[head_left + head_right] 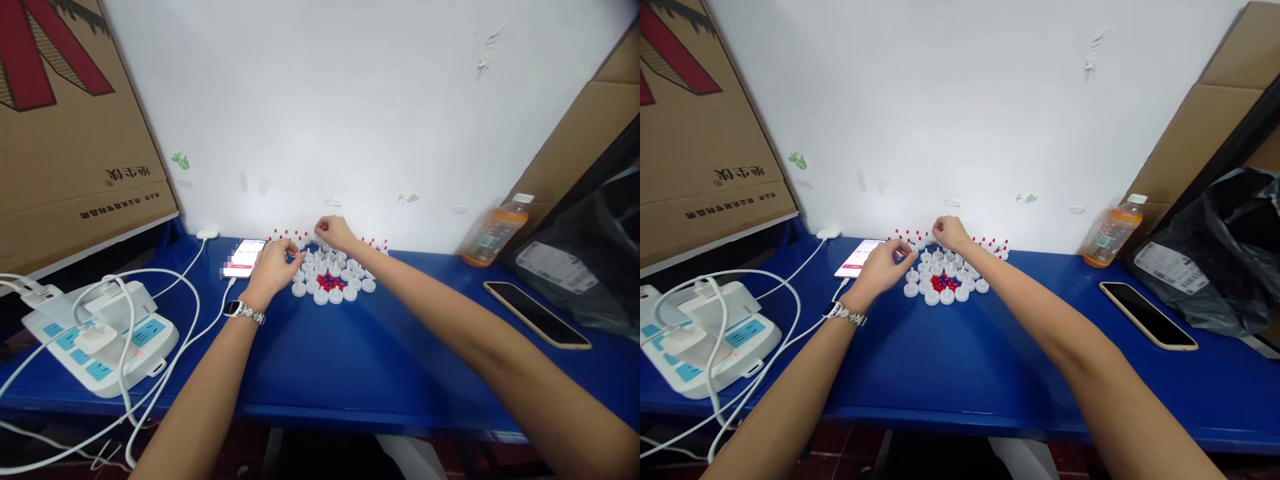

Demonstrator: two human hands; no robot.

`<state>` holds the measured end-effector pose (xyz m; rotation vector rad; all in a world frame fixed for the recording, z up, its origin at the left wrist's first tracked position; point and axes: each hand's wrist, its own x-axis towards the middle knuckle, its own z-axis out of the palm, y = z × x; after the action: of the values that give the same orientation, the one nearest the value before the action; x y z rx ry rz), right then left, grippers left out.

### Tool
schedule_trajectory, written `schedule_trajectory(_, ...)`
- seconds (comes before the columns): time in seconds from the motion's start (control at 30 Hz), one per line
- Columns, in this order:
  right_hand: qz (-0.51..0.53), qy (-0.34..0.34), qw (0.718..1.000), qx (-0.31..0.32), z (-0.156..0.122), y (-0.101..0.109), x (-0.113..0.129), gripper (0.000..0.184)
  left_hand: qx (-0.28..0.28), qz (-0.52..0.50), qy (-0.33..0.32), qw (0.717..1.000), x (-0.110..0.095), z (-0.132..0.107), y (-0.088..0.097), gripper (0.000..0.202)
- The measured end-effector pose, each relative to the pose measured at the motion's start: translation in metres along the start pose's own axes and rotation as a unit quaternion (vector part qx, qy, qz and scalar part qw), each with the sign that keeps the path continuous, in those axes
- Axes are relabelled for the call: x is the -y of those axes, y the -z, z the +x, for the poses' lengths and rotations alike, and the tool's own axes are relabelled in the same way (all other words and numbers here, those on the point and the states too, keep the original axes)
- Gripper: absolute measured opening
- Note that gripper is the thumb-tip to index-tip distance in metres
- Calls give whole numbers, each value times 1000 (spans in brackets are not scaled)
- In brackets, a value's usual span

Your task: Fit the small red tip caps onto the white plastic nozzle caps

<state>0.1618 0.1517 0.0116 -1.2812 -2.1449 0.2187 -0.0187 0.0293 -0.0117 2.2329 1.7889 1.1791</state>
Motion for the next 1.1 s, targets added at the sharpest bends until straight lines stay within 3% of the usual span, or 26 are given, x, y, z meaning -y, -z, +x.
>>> schedule_trajectory(0.13, -89, 44, 990, 96, 16, -17, -8, 18, 23, 21, 10, 999, -2, -1, 0, 26)
schedule_trajectory(0.23, -97, 50, 986, 126, 22, -22, -11, 12, 18, 31, 20, 999, -5, -1, 0, 28)
schedule_trajectory(0.43, -102, 36, 988, 112, 33, -31, -2, 28, -5, 46, 52, 998, -6, -2, 2, 23)
schedule_trajectory(0.6, -95, 26, 989, 114, 34, -46, 13, 17, 20, 63, 55, 996, -3, -3, 2, 22)
schedule_trajectory(0.7, -82, 20, 992, 95, 29, -42, 18, 16, 33, 61, 56, 996, -2, -3, 1, 22)
schedule_trajectory(0.8, -11, 16, 999, 47, 13, -27, 20, 14, 5, 60, 40, 997, -2, -4, 0, 24)
schedule_trajectory(0.9, 141, 15, 990, 8, -18, -8, 23, 11, -12, 32, 17, 999, -7, -6, -2, 42)
schedule_trajectory(1.0, 266, 20, 964, 19, -58, 6, 27, 17, 28, -27, -11, 999, -16, -8, -5, 47)
schedule_trajectory(1.1, 261, 13, 965, 2, -96, 14, 29, 24, 90, -98, -50, 990, -28, -9, -13, 36)
